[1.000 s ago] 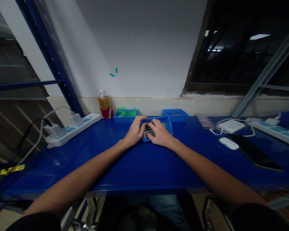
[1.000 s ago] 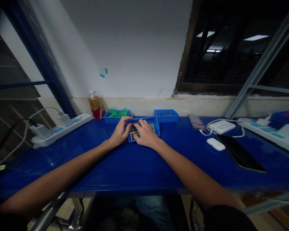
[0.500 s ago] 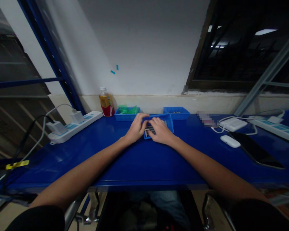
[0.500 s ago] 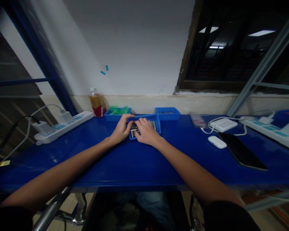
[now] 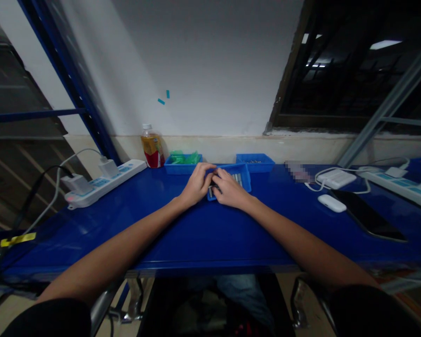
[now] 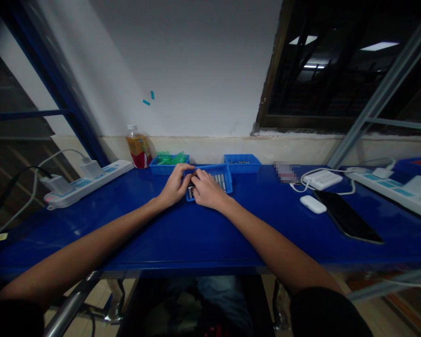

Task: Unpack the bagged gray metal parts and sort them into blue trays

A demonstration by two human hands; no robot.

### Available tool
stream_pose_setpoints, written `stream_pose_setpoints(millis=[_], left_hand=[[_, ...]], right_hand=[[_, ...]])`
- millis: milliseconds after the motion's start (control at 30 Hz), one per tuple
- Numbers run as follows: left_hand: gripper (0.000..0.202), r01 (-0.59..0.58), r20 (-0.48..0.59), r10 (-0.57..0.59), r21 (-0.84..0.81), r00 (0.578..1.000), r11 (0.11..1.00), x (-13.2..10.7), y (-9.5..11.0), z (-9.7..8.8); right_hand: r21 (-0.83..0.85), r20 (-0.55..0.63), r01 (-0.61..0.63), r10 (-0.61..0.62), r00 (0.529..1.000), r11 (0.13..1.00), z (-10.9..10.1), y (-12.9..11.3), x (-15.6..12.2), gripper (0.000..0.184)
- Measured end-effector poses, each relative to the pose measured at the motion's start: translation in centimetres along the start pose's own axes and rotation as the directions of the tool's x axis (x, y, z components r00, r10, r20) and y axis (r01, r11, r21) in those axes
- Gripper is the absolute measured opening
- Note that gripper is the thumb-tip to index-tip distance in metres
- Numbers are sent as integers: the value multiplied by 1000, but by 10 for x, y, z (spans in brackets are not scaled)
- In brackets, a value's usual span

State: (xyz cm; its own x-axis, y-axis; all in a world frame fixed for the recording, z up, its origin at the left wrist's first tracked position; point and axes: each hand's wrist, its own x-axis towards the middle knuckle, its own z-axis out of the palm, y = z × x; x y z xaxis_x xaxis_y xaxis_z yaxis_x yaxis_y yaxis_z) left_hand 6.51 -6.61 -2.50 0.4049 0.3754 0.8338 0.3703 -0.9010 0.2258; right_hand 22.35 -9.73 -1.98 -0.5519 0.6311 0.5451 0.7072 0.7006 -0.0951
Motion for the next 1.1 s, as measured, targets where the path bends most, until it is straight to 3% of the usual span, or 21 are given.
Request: stream_pose_setpoints(millis=[267,533,633,900,1100], left_hand=[[21,12,-1,-12,-1,1000,1000,0,-1,0],[21,-13,13,13,7,1000,1000,0,0,-1],[21,-11,13,11,-2,1000,1000,0,1,-1],[20,-26,14,26,5,1000,1000,1,2,-1],[20,-22,23,22,4,999,1000,1,3,-2]], right_hand=[[29,-24,32,-32,999,999,4,5,-1,12],[65,5,14,-14,1000,998,-6,6,-5,23],[12,22,-8,8,1000,1000,-9,5,-5,30],[-178,92,-27,44,995,984,-9,-3,-1,20],[-200,68,51,-38,997,978,-17,-5,-3,21]])
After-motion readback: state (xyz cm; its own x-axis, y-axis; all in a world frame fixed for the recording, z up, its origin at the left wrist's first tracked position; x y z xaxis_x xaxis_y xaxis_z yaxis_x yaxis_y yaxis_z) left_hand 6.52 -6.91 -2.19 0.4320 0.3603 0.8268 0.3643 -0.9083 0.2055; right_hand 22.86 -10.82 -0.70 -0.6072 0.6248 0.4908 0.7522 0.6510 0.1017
